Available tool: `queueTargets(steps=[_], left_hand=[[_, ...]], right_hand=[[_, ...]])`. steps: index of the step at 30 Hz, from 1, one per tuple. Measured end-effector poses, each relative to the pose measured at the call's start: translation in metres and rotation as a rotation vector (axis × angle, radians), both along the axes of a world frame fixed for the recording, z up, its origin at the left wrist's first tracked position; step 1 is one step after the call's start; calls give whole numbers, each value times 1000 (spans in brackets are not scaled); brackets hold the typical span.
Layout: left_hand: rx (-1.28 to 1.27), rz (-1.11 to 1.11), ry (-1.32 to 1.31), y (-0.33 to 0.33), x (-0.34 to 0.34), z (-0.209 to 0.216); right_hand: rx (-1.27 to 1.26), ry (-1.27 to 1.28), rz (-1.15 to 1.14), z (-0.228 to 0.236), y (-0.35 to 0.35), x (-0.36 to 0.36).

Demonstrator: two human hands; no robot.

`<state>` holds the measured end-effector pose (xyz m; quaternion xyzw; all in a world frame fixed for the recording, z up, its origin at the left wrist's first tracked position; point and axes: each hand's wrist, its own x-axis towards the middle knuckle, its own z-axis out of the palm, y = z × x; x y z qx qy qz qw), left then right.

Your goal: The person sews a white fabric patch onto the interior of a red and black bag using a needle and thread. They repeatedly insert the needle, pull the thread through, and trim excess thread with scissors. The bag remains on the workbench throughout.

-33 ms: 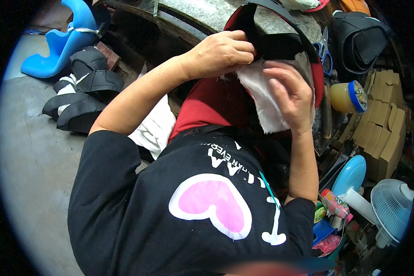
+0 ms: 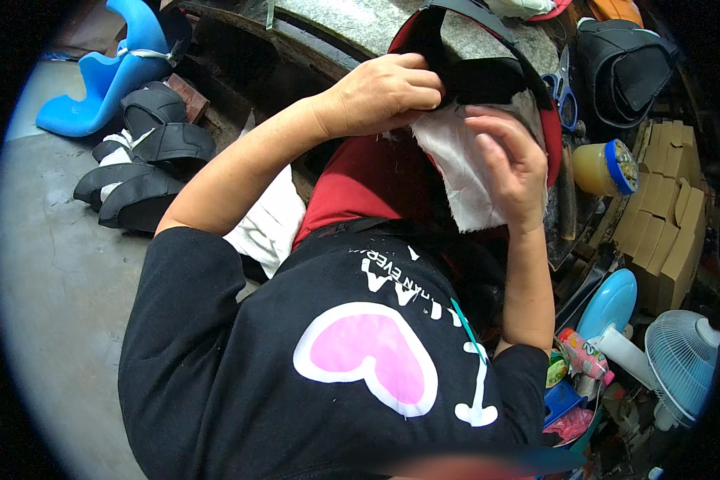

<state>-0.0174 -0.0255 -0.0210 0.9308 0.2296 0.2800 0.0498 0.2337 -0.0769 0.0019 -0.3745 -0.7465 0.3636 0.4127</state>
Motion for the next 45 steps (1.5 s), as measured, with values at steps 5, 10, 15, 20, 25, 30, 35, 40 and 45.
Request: queueTargets(steps=[5,10,15,20,25,30,35,40,45], left_hand=[[-169,185,-79,-3,13,12],[-152,353,80,5,29,17],[-192,398,31,15,28,13],[-134,438,15,17,31,10],[-186,436,12,18,31,10],[-181,440,-10,18,31,8],[-202,437,33,18,31,9],[-200,440,124,13,32,20],[-212,386,179,13,37,30]], right_hand=[[-62,28,-99,0,10,8],[175,-359,-94,-4,13,-2],[231,-254,-299,-6,21,-16],[271,-711,-352,-1,38,-33],[72,-768,-326,8,42,-40],[89,-833,-334,7,43,-39],[158,-845,-361,1,47,-37],[83,-187,-274,8,29,-17],[269,-335,-242,1,5,-13]])
